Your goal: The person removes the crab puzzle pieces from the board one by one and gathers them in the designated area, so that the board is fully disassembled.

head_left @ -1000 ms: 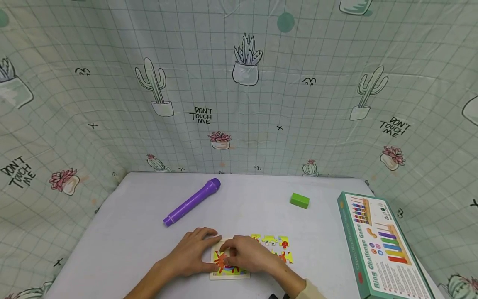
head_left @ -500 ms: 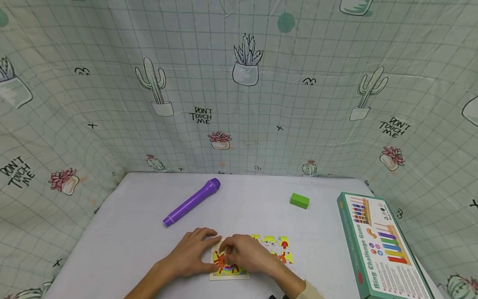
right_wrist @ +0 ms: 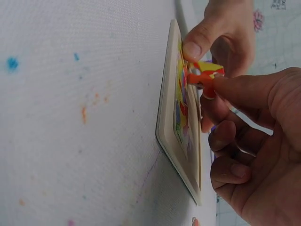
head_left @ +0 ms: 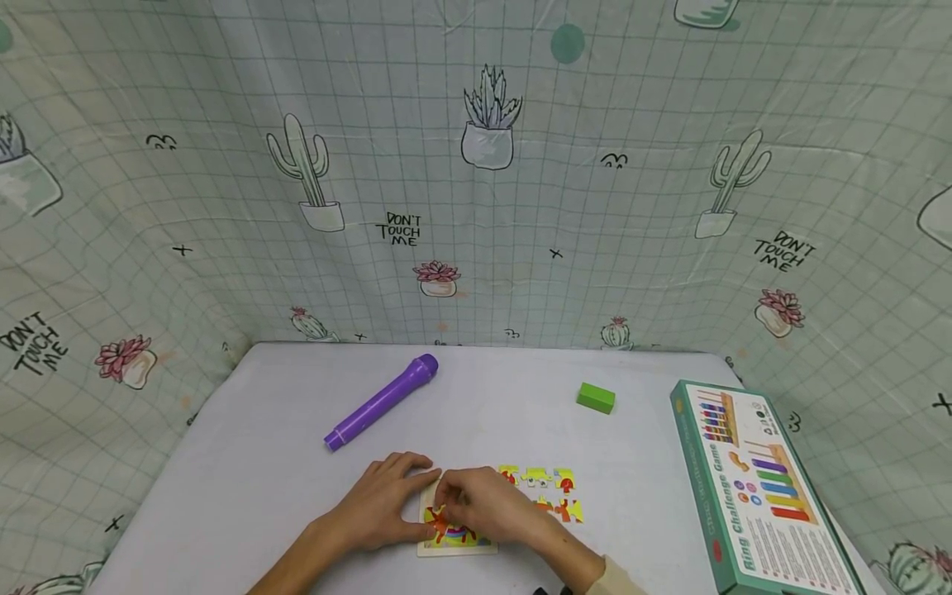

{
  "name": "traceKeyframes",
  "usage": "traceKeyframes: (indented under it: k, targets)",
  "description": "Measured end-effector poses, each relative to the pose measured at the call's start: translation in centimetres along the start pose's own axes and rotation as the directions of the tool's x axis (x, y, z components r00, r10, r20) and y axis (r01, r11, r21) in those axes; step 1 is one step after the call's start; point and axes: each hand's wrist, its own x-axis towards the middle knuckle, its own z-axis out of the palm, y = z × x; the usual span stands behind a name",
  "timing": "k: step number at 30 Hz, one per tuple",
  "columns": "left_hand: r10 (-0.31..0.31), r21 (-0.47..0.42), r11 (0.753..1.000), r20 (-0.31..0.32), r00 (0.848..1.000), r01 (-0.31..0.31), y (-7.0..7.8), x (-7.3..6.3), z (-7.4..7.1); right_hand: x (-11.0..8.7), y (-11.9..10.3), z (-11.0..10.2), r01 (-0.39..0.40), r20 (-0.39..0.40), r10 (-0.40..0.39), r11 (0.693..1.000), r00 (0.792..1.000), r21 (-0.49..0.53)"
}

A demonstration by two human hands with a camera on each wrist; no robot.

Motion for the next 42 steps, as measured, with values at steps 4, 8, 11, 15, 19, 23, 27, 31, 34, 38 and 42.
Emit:
traceKeyframes:
  k: [4, 8, 11, 15, 19, 23, 27, 31, 34, 38, 42]
  targets:
    - [0.0, 0.0, 1.0, 0.006, 1.0, 0.0, 0.1, 0.1, -0.1, -0.1, 0.0, -0.5, 0.009, -0.012, -0.009, 1.0, 1.0, 0.014]
    - [-0.004, 0.008, 1.0, 0.01, 1.0, 0.004, 0.2, 0.1, -0.1, -0.3, 0.1, -1.4, 0.013, -0.038, -0.012, 0.999, 0.999, 0.029]
    - [-0.006, 0.019, 1.0, 0.01, 1.0, 0.006, 0.2, 0.2, -0.2, -0.6, 0.4, -2.2, 0.009, -0.063, -0.007, 0.999, 0.998, 0.033]
    - [-0.006, 0.025, 1.0, 0.009, 1.0, 0.006, 0.2, 0.3, -0.2, -1.2, 1.0, -3.5, -0.01, -0.106, 0.012, 1.0, 0.994, 0.024]
    - [-0.007, 0.023, 1.0, 0.008, 1.0, 0.007, 0.3, 0.3, -0.3, -2.1, 1.9, -4.7, -0.042, -0.141, 0.042, 0.999, 0.989, 0.0]
    - [-0.011, 0.021, 1.0, 0.015, 1.0, 0.011, 0.4, 0.3, -0.4, -2.9, 3.2, -5.6, -0.084, -0.15, 0.082, 0.996, 0.985, -0.011]
    - [-0.011, 0.02, 1.0, 0.022, 1.0, 0.011, 0.5, 0.2, -0.5, -3.6, 4.3, -6.1, -0.139, -0.144, 0.133, 0.99, 0.981, -0.033]
    - [-0.011, 0.016, 1.0, 0.022, 1.0, 0.01, 0.4, 0.2, -0.5, -4.1, 4.7, -6.3, -0.174, -0.113, 0.169, 0.984, 0.979, -0.037]
    - [-0.01, 0.017, 1.0, 0.022, 1.0, 0.01, 0.5, 0.2, -0.5, -4.3, 4.8, -6.1, -0.185, -0.077, 0.183, 0.982, 0.98, -0.02]
    - [-0.012, 0.018, 1.0, 0.029, 1.0, 0.012, 0.5, 0.2, -0.4, -4.4, 4.8, -5.9, -0.2, -0.061, 0.199, 0.98, 0.978, -0.008]
    - [-0.015, 0.018, 1.0, 0.034, 0.999, 0.014, 0.6, 0.2, -0.4, -4.5, 4.8, -5.8, -0.196, -0.067, 0.195, 0.981, 0.978, -0.001]
